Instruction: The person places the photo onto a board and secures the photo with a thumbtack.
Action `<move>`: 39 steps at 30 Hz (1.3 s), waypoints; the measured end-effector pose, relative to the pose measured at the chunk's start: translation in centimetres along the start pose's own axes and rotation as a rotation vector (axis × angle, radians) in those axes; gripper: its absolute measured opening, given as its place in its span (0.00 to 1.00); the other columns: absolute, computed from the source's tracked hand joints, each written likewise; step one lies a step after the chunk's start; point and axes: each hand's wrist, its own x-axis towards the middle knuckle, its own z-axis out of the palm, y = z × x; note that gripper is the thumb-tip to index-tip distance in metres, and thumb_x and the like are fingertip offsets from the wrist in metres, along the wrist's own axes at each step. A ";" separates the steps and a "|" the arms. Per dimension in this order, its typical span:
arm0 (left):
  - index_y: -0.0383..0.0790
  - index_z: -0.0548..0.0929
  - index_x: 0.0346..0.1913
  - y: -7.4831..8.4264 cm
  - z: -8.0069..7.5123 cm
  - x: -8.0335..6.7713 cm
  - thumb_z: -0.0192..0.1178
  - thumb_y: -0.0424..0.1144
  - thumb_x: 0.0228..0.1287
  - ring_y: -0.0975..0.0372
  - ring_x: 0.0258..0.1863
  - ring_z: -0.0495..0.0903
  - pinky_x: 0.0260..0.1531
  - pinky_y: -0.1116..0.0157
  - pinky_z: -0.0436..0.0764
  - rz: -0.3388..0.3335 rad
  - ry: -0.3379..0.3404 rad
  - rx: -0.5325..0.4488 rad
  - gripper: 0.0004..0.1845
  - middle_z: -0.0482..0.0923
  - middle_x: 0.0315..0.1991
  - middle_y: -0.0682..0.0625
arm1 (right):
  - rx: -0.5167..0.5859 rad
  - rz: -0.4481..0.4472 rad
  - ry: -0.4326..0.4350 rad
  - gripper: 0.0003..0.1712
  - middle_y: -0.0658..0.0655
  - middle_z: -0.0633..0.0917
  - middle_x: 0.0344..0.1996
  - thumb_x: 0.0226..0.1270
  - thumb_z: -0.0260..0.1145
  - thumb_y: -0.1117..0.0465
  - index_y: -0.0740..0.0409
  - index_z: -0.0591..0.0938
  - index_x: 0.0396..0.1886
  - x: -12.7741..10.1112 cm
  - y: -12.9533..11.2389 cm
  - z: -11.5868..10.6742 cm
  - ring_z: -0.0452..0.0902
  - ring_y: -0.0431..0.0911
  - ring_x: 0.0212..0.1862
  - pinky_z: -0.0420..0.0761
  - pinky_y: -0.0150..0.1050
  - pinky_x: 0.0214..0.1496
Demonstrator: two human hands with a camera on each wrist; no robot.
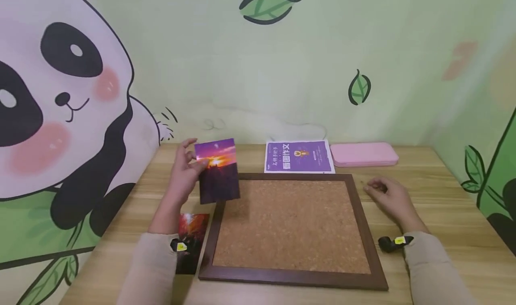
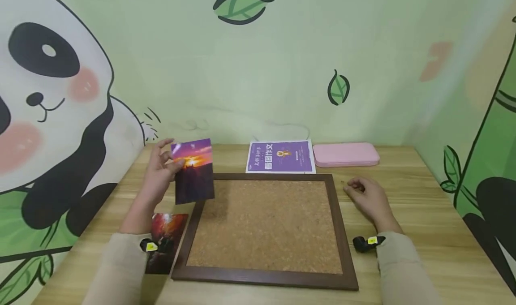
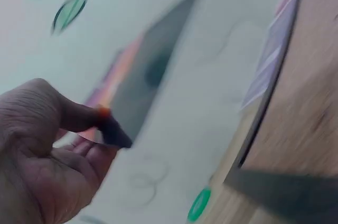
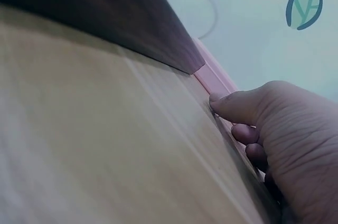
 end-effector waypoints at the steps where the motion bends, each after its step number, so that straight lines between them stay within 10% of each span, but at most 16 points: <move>1: 0.45 0.61 0.71 0.2 0.8 -0.3 0.57 0.24 0.69 0.61 0.32 0.81 0.26 0.67 0.80 -0.008 -0.053 0.049 0.32 0.69 0.40 0.45 | -0.002 -0.002 0.004 0.21 0.63 0.84 0.43 0.72 0.66 0.48 0.62 0.83 0.48 0.1 0.0 0.0 0.77 0.56 0.45 0.73 0.52 0.48; 15: 0.40 0.76 0.61 -6.8 4.7 -4.2 0.69 0.31 0.62 0.59 0.35 0.79 0.33 0.59 0.79 0.015 -0.390 0.503 0.25 0.79 0.38 0.48 | -0.024 -0.042 -0.028 0.15 0.62 0.86 0.42 0.74 0.64 0.51 0.59 0.85 0.44 -0.5 0.2 0.7 0.80 0.60 0.47 0.76 0.59 0.50; 22: 0.41 0.80 0.56 -8.4 5.4 -4.0 0.70 0.35 0.62 0.60 0.35 0.73 0.35 0.60 0.74 0.121 -0.328 0.529 0.20 0.78 0.36 0.51 | -0.024 -0.022 0.024 0.16 0.61 0.86 0.42 0.75 0.63 0.49 0.57 0.85 0.45 -0.1 0.2 0.6 0.81 0.58 0.46 0.76 0.57 0.48; 31: 0.43 0.86 0.47 -8.2 6.0 -3.5 0.70 0.37 0.62 0.59 0.35 0.76 0.37 0.59 0.75 0.093 -0.142 0.481 0.11 0.79 0.35 0.52 | 0.029 0.042 0.134 0.24 0.65 0.86 0.44 0.76 0.60 0.45 0.62 0.84 0.49 0.8 -1.5 -0.3 0.79 0.57 0.47 0.73 0.47 0.44; 39: 0.42 0.88 0.45 -7.9 6.2 -4.6 0.70 0.39 0.62 0.60 0.34 0.78 0.39 0.59 0.77 0.042 -0.111 0.481 0.09 0.81 0.32 0.53 | 0.115 -0.192 0.070 0.13 0.56 0.88 0.39 0.72 0.66 0.52 0.57 0.86 0.45 1.0 -12.6 -1.2 0.81 0.49 0.42 0.79 0.38 0.42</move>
